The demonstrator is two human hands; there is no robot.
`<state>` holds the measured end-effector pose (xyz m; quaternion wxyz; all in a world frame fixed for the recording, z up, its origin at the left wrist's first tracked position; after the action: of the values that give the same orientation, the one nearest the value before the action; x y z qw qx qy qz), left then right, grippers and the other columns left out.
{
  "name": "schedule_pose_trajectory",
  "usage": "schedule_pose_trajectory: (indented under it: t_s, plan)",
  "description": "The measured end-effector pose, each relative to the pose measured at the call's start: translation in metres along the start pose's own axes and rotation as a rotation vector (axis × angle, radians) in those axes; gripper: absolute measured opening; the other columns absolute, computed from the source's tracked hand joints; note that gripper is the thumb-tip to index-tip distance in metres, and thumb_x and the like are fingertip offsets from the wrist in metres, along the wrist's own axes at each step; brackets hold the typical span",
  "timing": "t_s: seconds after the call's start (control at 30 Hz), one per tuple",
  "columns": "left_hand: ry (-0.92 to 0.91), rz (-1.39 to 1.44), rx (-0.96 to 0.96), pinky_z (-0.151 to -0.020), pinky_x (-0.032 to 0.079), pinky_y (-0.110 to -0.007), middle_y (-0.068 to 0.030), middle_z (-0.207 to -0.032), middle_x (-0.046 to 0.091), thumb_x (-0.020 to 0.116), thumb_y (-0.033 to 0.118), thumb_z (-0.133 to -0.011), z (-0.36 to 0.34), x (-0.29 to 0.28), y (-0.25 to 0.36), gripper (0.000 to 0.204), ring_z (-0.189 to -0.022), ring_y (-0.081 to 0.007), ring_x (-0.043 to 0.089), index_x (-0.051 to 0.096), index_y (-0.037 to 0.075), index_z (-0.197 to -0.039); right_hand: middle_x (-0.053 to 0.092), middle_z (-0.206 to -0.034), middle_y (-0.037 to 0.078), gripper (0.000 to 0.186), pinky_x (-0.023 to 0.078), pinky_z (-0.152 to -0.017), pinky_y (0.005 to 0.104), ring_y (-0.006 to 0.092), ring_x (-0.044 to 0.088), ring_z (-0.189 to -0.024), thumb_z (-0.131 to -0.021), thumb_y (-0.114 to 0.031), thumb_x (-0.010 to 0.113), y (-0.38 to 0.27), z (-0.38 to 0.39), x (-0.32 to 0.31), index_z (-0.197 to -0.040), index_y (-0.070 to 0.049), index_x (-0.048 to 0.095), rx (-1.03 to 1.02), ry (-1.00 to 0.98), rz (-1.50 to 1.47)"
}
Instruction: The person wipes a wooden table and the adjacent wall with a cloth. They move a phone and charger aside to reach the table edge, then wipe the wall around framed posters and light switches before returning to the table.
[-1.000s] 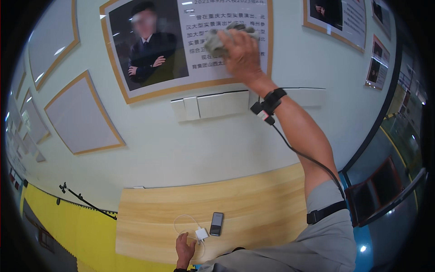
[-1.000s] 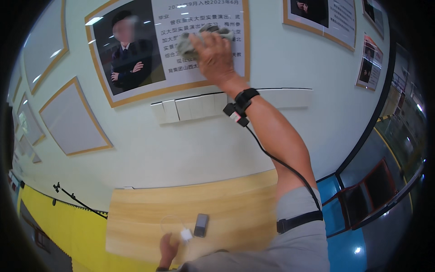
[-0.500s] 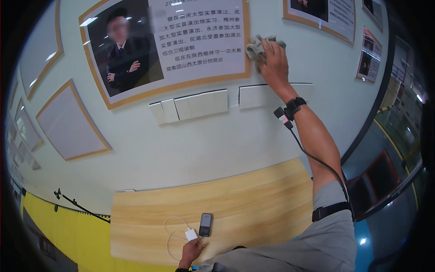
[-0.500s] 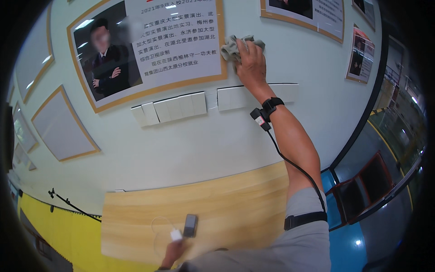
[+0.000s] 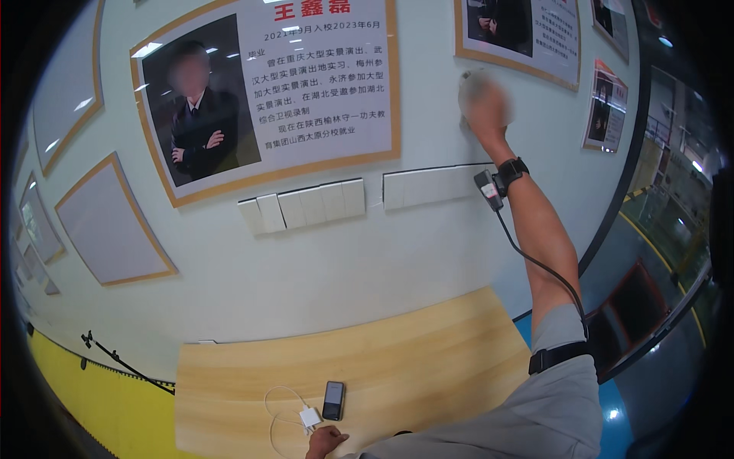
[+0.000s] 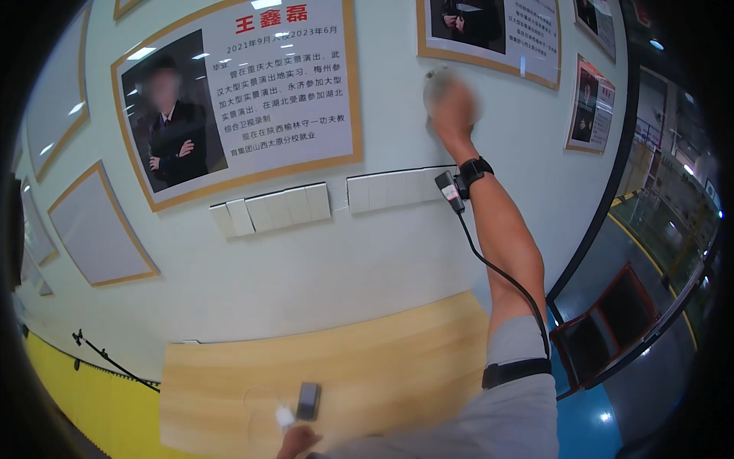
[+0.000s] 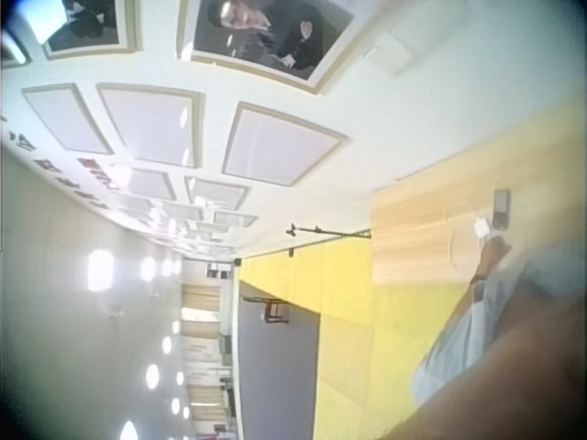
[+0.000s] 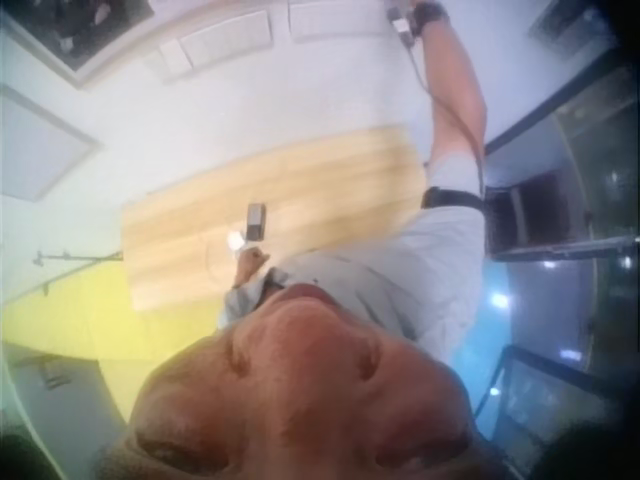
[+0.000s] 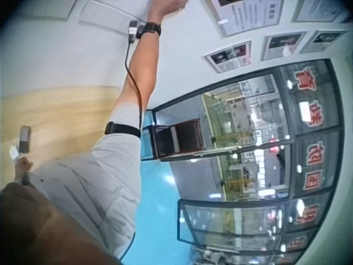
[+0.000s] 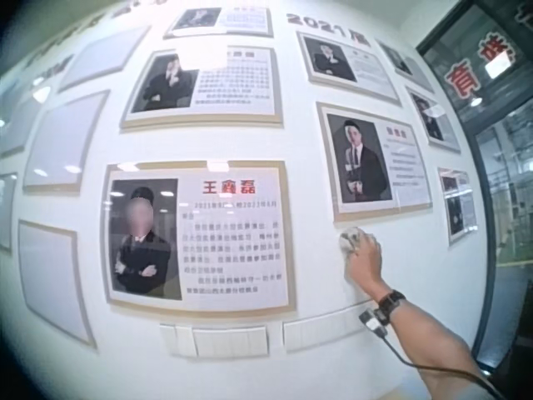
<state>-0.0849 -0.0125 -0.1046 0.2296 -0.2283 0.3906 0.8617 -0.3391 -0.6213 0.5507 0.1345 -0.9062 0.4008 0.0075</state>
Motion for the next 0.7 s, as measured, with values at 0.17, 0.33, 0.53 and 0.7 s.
schedule_pose_trajectory:
  t_s: [0.17,0.33,0.53,0.7]
  plan:
    - [0.254,-0.107,0.119,-0.084,0.054,-0.051,-0.0190,-0.098,0.073,0.077,0.056,-0.083,0.004,0.001,0.000,0.049,-0.093,-0.0397,0.069,0.075,0.009,-0.097,0.060,-0.131,0.019,0.060,0.046,-0.107,0.0499,0.0409,0.056,-0.122,-0.084,-0.006,0.070,-0.047,-0.002,0.007,-0.142,-0.005,0.055,-0.296,0.043,-0.015]
    - [0.412,-0.308,0.072,-0.075,0.059,-0.043,-0.0049,-0.083,0.077,0.085,0.057,-0.073,-0.003,0.008,-0.004,0.042,-0.082,-0.0289,0.075,0.079,0.016,-0.083,0.060,-0.133,0.017,0.066,0.049,-0.103,0.0490,0.0384,0.056,-0.124,-0.078,-0.004,0.076,-0.075,0.030,0.000,-0.141,-0.010,0.058,-0.589,-0.045,-0.080]
    - [0.457,-0.327,-0.021,-0.074,0.060,-0.043,-0.0049,-0.082,0.077,0.087,0.054,-0.070,0.000,0.012,0.005,0.040,-0.081,-0.0299,0.075,0.079,0.016,-0.081,0.059,-0.137,0.017,0.064,0.049,-0.104,0.0487,0.0388,0.056,-0.125,-0.081,-0.007,0.075,-0.020,0.026,-0.008,-0.142,-0.010,0.058,-0.447,-0.008,-0.046]
    - [0.466,-0.268,-0.038,-0.075,0.060,-0.044,-0.0053,-0.081,0.077,0.089,0.050,-0.070,0.007,0.011,0.009,0.037,-0.079,-0.0308,0.075,0.079,0.015,-0.079,0.060,-0.133,0.019,0.059,0.050,-0.105,0.0481,0.0410,0.057,-0.125,-0.086,-0.010,0.071,0.069,0.032,-0.015,-0.142,-0.009,0.056,-0.153,0.008,0.013]
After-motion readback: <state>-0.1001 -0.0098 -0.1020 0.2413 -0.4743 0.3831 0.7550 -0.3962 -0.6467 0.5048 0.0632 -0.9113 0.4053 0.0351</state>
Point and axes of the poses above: each hand's wrist, its own z-axis away from the middle knuckle, its own x-axis out of the palm, y = z × x, the point moved 1 cm from there along -z, towards the middle knuckle
